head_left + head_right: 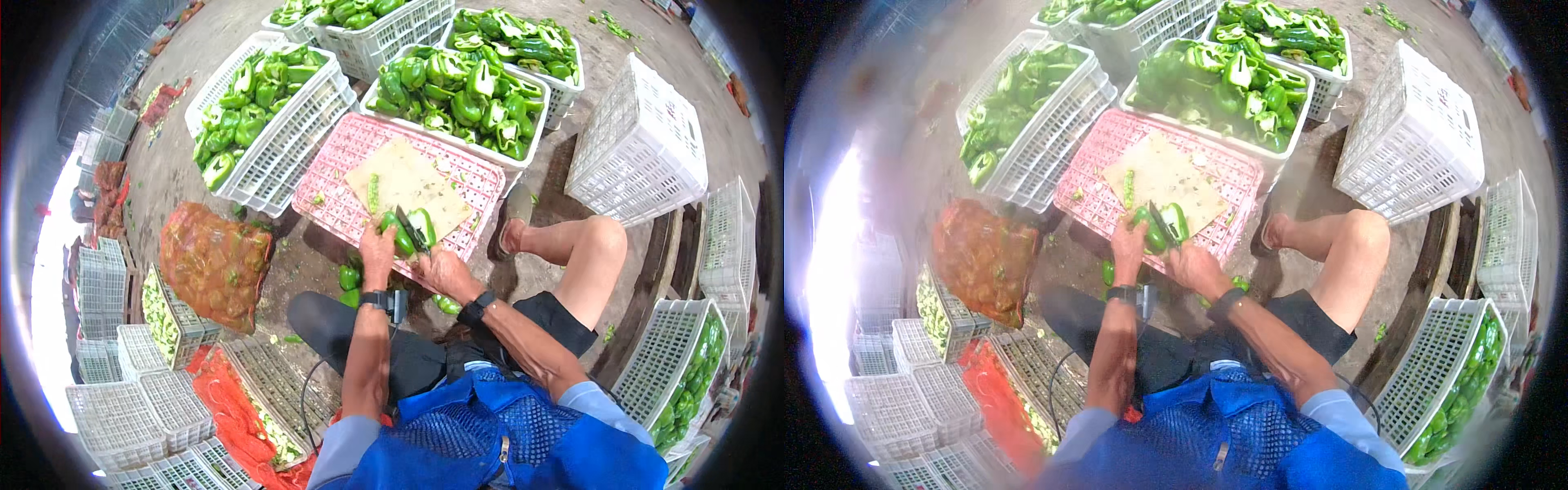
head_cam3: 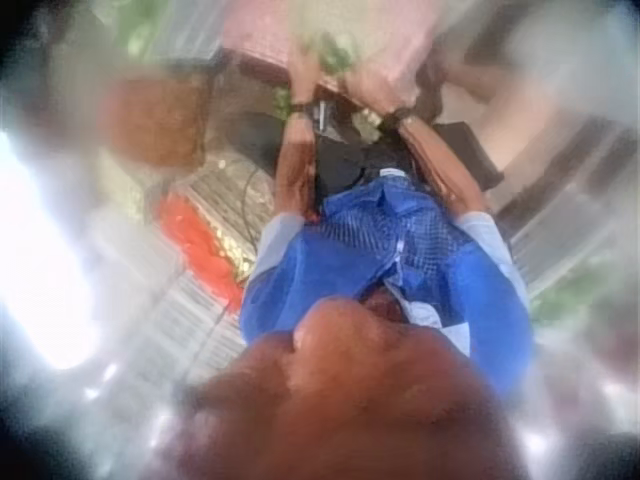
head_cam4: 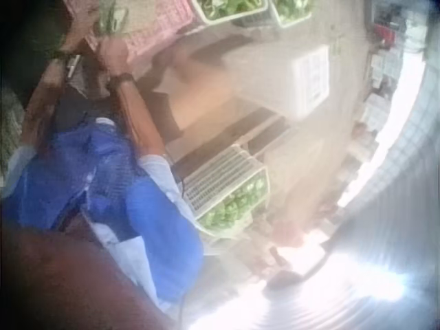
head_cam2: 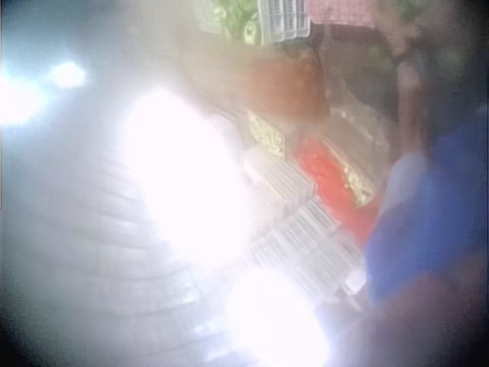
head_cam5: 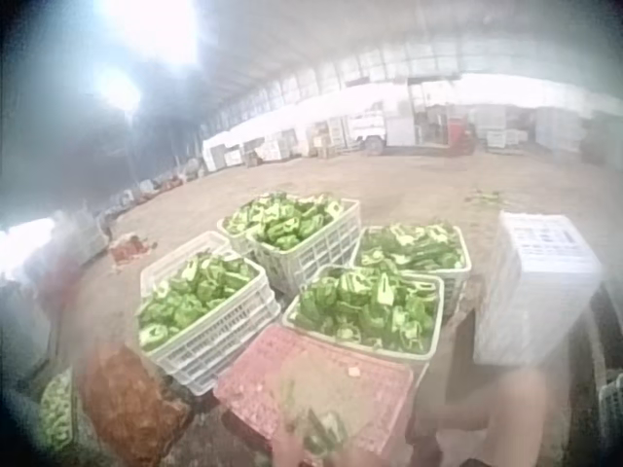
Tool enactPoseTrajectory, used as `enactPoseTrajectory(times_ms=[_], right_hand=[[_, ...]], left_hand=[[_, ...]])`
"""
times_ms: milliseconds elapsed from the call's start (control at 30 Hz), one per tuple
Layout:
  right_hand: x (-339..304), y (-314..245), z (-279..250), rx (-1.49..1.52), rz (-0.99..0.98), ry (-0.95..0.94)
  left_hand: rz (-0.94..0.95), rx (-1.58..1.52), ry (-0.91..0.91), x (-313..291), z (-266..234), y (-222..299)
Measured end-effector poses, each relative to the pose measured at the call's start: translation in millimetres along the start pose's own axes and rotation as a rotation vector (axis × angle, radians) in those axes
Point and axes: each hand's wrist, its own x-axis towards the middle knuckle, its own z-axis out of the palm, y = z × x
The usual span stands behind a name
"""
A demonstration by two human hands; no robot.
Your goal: Cutting green peppers and placing them into a basket.
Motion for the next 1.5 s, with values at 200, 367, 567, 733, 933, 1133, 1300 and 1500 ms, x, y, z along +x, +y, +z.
enactPoseTrajectory(times_ms=[200, 367, 567, 733, 933, 1133, 1300, 1500], right_hand=[[-10.0, 10.6, -29.6, 0.045, 0.143, 0.079], [4.9, 25.6, -60.2, 0.059, 0.189, 0.15], [-8.8, 44.1, -86.6, 0.308, 0.219, 0.315], [-14.5, 58.6, -82.3, 0.229, 0.421, 0.285], [-15.1, 61.5, -80.8, 0.531, 0.457, 0.176], [21.0, 60.2, -115.7, 0.558, 0.322, 0.331], [99.3, 74.6, -173.4, 0.237, 0.066, 0.505], [166.9, 104.7, -245.3, 0.444, 0.132, 0.63]], left_hand=[[0.169, 0.101, 0.081, -1.0, 0.1, 0.5], [0.278, 0.43, 0.032, -4.7, 17.1, 6.8], [0.157, 0.351, -0.015, 10.0, 24.2, 10.6], [0.219, 0.411, 0.036, 26.0, 63.5, 22.6], [0.099, 0.309, -0.071, 46.7, 97.2, 36.3], [-0.239, -0.592, -0.208, 76.9, 113.5, 79.2], [0.055, -0.619, -0.218, 169.0, 138.6, 153.3], [0.638, 0.086, 0.055, 280.0, 172.7, 220.3]])
